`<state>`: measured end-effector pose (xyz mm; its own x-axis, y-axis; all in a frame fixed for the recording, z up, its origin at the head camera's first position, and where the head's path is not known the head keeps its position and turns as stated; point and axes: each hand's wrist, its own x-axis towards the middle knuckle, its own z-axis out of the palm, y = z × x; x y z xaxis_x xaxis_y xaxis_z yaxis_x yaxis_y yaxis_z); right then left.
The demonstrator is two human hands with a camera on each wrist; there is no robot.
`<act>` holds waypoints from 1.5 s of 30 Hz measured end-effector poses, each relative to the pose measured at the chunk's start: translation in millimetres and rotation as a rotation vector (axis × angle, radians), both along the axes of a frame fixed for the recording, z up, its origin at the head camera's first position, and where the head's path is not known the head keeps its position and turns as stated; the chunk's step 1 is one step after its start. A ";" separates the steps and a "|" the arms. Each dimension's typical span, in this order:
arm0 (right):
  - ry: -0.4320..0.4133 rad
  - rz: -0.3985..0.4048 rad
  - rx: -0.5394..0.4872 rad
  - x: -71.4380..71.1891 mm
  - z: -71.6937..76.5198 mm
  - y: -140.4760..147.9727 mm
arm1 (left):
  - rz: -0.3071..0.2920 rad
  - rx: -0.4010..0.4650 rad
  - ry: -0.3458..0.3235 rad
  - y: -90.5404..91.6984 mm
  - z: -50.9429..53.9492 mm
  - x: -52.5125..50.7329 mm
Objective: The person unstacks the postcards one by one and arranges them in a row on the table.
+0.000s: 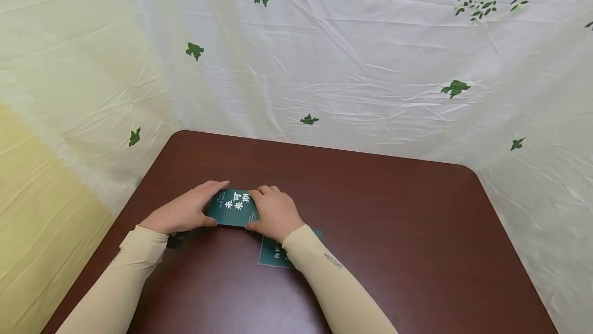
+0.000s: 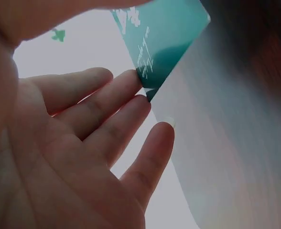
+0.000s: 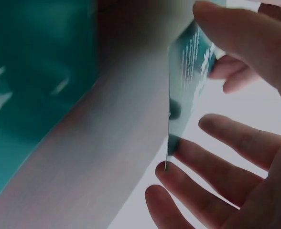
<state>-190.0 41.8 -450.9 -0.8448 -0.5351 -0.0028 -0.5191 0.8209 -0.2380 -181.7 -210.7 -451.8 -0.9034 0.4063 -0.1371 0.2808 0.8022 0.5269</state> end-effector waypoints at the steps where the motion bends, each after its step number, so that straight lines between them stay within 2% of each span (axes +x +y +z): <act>1: -0.002 -0.002 0.000 -3.6 -1.0 -6.0 | 0.010 0.004 -0.002 -4.1 0.1 -2.4; 8: -0.050 0.003 0.005 -23.3 -14.2 -37.9 | 0.055 0.027 -0.042 -30.5 -6.1 -12.8; 15: -0.063 0.015 0.007 -31.2 -21.4 -60.2 | 0.078 0.060 -0.063 -53.2 -11.4 -17.5; 21: -0.070 0.035 0.018 -31.9 -23.6 -65.2 | 0.099 0.044 -0.105 -56.2 -14.2 -20.8; 30: -0.080 0.016 0.022 -28.7 -25.1 -61.8 | 0.093 0.042 -0.135 -52.5 -16.1 -24.3; 34: -0.096 0.010 -0.016 -18.5 -19.6 -48.4 | 0.105 0.049 -0.115 -47.4 -14.7 -18.1; 38: -0.101 -0.003 -0.058 -6.8 -10.5 -22.9 | 0.098 0.065 -0.034 -32.0 -7.6 -10.1; 41: -0.083 -0.026 -0.066 3.0 -7.1 0.4 | 0.038 0.054 0.033 -8.3 -3.3 -1.2; 45: -0.058 -0.055 -0.081 19.6 -5.1 30.4 | -0.091 0.037 0.081 32.0 -4.7 15.7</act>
